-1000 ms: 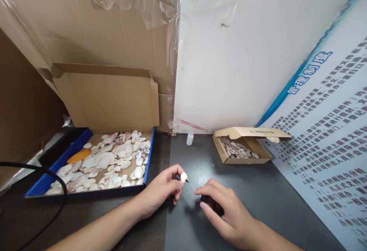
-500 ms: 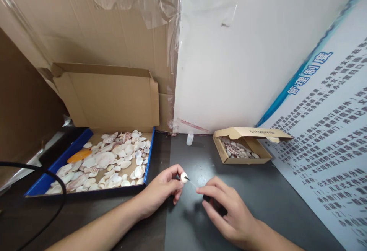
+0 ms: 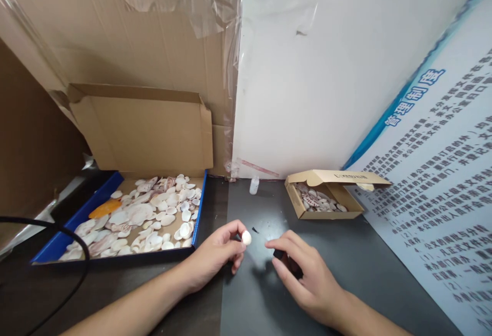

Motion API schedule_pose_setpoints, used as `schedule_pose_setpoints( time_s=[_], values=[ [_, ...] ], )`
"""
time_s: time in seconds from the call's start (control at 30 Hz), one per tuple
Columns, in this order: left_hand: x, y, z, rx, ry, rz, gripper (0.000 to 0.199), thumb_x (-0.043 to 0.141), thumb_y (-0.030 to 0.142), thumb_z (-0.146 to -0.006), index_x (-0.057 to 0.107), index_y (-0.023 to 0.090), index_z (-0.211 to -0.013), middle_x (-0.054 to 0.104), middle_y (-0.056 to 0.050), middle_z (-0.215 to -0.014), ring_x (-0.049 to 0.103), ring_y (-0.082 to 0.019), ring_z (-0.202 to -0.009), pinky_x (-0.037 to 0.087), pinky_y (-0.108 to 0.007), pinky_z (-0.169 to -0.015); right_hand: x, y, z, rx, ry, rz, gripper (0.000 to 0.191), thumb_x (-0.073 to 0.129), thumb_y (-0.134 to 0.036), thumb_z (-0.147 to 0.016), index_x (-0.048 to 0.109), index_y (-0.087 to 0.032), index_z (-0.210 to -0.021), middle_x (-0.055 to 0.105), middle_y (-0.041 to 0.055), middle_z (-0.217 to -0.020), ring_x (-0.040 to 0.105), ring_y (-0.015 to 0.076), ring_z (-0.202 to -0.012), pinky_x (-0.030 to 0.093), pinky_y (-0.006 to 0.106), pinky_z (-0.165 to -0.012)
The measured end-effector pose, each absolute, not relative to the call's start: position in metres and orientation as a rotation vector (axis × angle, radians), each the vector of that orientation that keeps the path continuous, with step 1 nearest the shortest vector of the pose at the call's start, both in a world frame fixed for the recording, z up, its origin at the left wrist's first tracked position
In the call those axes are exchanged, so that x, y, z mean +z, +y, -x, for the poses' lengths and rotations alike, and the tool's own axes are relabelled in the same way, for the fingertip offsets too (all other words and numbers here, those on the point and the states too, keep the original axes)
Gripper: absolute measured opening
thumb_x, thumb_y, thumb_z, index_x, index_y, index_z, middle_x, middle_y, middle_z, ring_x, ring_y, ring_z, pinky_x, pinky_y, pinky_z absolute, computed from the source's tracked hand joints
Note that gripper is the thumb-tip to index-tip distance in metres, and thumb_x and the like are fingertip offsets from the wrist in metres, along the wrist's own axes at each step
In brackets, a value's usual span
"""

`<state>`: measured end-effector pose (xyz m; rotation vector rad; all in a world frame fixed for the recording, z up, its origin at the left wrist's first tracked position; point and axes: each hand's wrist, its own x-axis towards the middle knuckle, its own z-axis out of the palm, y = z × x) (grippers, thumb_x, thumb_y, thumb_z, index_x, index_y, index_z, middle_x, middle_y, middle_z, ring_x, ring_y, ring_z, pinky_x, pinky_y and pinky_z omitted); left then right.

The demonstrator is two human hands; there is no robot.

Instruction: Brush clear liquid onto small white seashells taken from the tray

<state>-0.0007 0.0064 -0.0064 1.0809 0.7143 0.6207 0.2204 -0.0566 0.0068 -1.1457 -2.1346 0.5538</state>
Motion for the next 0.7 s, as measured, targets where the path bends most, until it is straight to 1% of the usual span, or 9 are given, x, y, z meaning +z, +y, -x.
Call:
schedule_pose_setpoints(
  time_s=[0.1,0.23,0.37,0.5,0.6,0.7],
  values=[
    [-0.0062,0.0068,0.0008,0.628,0.706,-1.079,0.016,0.061,0.026,-0.078,0.048,0.020,-0.085,0.049,0.007,-0.057,0.042,-0.008,-0.049,0.037,-0.021,-0.051,0.0068,-0.0573,-0.2195,0.574,-2.184,1.085,0.028,0.050,-0.016,-0.094,0.057,-0.024,-0.120,0.059,0.0039,-0.093,0.060,0.0147,-0.069,0.047,0.026,-0.063],
    [-0.0066,0.0072,0.0008,0.633,0.707,-1.076,0.015,0.061,0.025,-0.078,0.049,0.019,-0.085,0.049,0.007,-0.059,0.042,-0.007,-0.049,0.037,-0.020,-0.051,0.0075,-0.0567,-0.2193,0.560,-2.132,1.155,0.024,0.049,-0.017,-0.094,0.058,-0.022,-0.116,0.057,0.0029,-0.087,0.059,0.0149,-0.066,0.046,0.026,-0.061],
    [-0.0070,0.0072,0.0010,0.626,0.703,-1.080,0.015,0.060,0.025,-0.080,0.048,0.019,-0.085,0.049,0.007,-0.057,0.042,-0.007,-0.049,0.037,-0.020,-0.051,0.0085,-0.0559,-0.2203,0.562,-2.170,1.089,0.026,0.049,-0.017,-0.094,0.058,-0.023,-0.118,0.058,0.0037,-0.090,0.059,0.0150,-0.067,0.046,0.026,-0.061],
    [-0.0056,0.0069,-0.0002,0.635,0.705,-1.069,0.014,0.059,0.026,-0.080,0.048,0.019,-0.086,0.048,0.008,-0.056,0.041,-0.007,-0.048,0.037,-0.019,-0.050,0.0100,-0.0555,-0.2217,0.538,-2.121,1.162,0.020,0.050,-0.018,-0.094,0.059,-0.021,-0.112,0.057,0.0019,-0.083,0.058,0.0149,-0.064,0.045,0.026,-0.061],
    [-0.0050,0.0072,-0.0018,0.655,0.704,-1.057,0.015,0.059,0.027,-0.080,0.048,0.019,-0.084,0.047,0.008,-0.055,0.041,-0.007,-0.046,0.036,-0.019,-0.047,0.0100,-0.0560,-0.2216,0.573,-2.170,1.075,0.025,0.050,-0.017,-0.094,0.058,-0.022,-0.117,0.058,0.0031,-0.088,0.058,0.0149,-0.066,0.046,0.026,-0.062],
    [-0.0054,0.0074,-0.0025,0.683,0.705,-1.036,0.018,0.063,0.028,-0.078,0.047,0.019,-0.083,0.049,0.007,-0.062,0.042,-0.006,-0.045,0.037,-0.018,-0.045,0.0090,-0.0563,-0.2207,0.598,-2.191,1.131,0.025,0.051,-0.018,-0.094,0.059,-0.023,-0.116,0.059,0.0029,-0.087,0.059,0.0148,-0.066,0.045,0.026,-0.061]
  ],
)
